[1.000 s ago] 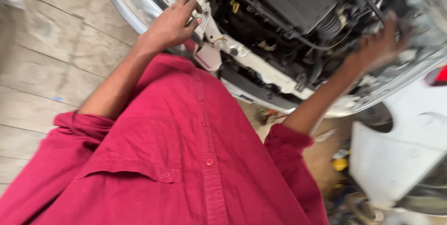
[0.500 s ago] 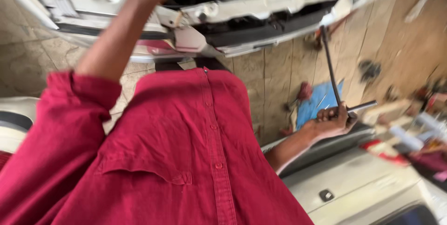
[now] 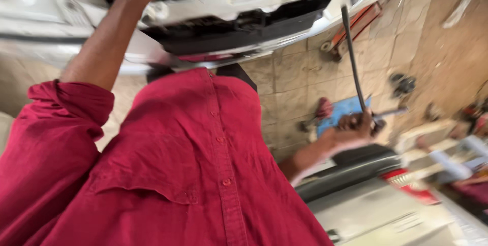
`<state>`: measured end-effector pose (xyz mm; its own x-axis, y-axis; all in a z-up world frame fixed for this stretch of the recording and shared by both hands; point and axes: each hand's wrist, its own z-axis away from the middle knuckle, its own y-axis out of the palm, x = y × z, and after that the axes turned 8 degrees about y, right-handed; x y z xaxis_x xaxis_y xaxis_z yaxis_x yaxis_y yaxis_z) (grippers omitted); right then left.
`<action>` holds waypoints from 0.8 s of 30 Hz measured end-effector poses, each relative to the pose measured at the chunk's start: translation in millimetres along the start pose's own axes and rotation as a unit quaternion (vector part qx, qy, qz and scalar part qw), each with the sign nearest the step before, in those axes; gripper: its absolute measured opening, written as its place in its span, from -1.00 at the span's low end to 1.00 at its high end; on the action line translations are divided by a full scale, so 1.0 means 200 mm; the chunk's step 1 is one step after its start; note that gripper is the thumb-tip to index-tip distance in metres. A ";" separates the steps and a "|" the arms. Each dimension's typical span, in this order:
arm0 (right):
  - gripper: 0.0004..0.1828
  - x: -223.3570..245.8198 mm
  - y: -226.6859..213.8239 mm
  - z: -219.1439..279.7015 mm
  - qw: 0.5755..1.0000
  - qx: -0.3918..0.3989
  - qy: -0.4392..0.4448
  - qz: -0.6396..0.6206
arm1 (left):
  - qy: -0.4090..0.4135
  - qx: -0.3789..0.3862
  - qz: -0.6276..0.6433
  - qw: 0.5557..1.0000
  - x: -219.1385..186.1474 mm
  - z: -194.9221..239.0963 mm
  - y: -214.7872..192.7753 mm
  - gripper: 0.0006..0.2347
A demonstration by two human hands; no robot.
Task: The person works on the engine of a white car with the hood open, using a wrench to tighten or loosen bolts on the engine block. The person also uses their hands to adjust and position a black plastic engine cover.
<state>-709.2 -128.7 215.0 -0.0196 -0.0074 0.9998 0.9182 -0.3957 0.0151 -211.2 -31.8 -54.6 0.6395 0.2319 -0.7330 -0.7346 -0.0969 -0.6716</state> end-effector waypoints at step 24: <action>-0.81 -0.16 1.20 -0.67 0.932 0.352 0.052 -0.065 | -0.382 -0.185 -0.074 0.902 -0.58 -0.23 0.42 -0.68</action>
<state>-541.5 -345.5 185.0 -0.1536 -0.1049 0.9825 0.9368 0.3008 0.1786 -336.8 -110.6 -30.4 0.2780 0.8546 -0.4386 -0.4368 -0.2942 -0.8501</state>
